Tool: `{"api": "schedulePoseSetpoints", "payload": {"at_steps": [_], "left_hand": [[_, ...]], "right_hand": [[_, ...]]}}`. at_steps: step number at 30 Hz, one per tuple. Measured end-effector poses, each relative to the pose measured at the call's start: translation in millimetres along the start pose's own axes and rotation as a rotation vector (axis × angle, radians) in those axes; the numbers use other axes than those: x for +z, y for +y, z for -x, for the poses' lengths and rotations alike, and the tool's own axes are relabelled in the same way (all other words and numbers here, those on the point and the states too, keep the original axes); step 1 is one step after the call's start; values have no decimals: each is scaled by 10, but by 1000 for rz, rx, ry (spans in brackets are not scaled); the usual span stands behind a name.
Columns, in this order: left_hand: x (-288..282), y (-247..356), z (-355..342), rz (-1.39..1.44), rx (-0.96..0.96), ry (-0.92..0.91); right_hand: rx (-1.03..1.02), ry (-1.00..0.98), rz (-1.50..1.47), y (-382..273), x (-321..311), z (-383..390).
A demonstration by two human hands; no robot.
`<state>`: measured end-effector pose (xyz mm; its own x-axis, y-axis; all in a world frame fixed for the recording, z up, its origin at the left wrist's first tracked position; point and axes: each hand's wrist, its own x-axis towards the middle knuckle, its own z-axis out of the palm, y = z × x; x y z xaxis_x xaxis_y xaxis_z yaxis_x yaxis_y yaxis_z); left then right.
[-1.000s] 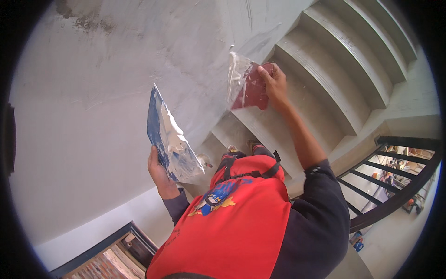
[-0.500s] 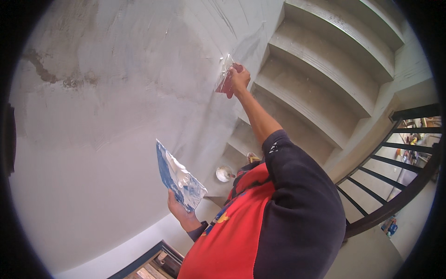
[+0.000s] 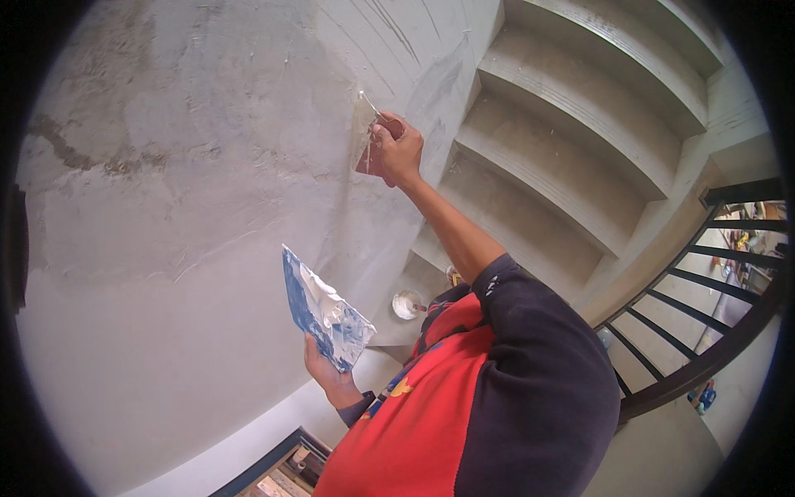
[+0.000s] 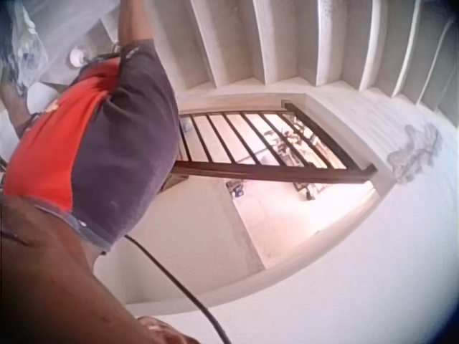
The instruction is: The person applies white plaster to a curved wall adjacent to a spiral staircase using a trowel and a hawk. They repeatedly scoop plaster from a container, transfer it to the hawk, and spread it onto the wall surface in smooth strokes.
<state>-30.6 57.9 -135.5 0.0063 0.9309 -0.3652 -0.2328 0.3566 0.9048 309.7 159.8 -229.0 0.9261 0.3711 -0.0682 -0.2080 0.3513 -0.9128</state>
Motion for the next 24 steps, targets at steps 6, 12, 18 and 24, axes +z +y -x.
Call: {"api": "schedulePoseSetpoints", "payload": {"at_steps": [6,12,18,24], "left_hand": [[-31,80,-44,-70,2,19],[150,105,-61,-123,84,-65],[170,102,-89,42,-8,-202],[337,198,50,126,-60,-105]], "right_hand": [[13,-142,34,-620,-67,499],[-83,-714,242,-1411,-887,860],[-1154,-1064,454,-1987,-724,1059],[-1195,-1112,343,-1689,-888,1279]]}}
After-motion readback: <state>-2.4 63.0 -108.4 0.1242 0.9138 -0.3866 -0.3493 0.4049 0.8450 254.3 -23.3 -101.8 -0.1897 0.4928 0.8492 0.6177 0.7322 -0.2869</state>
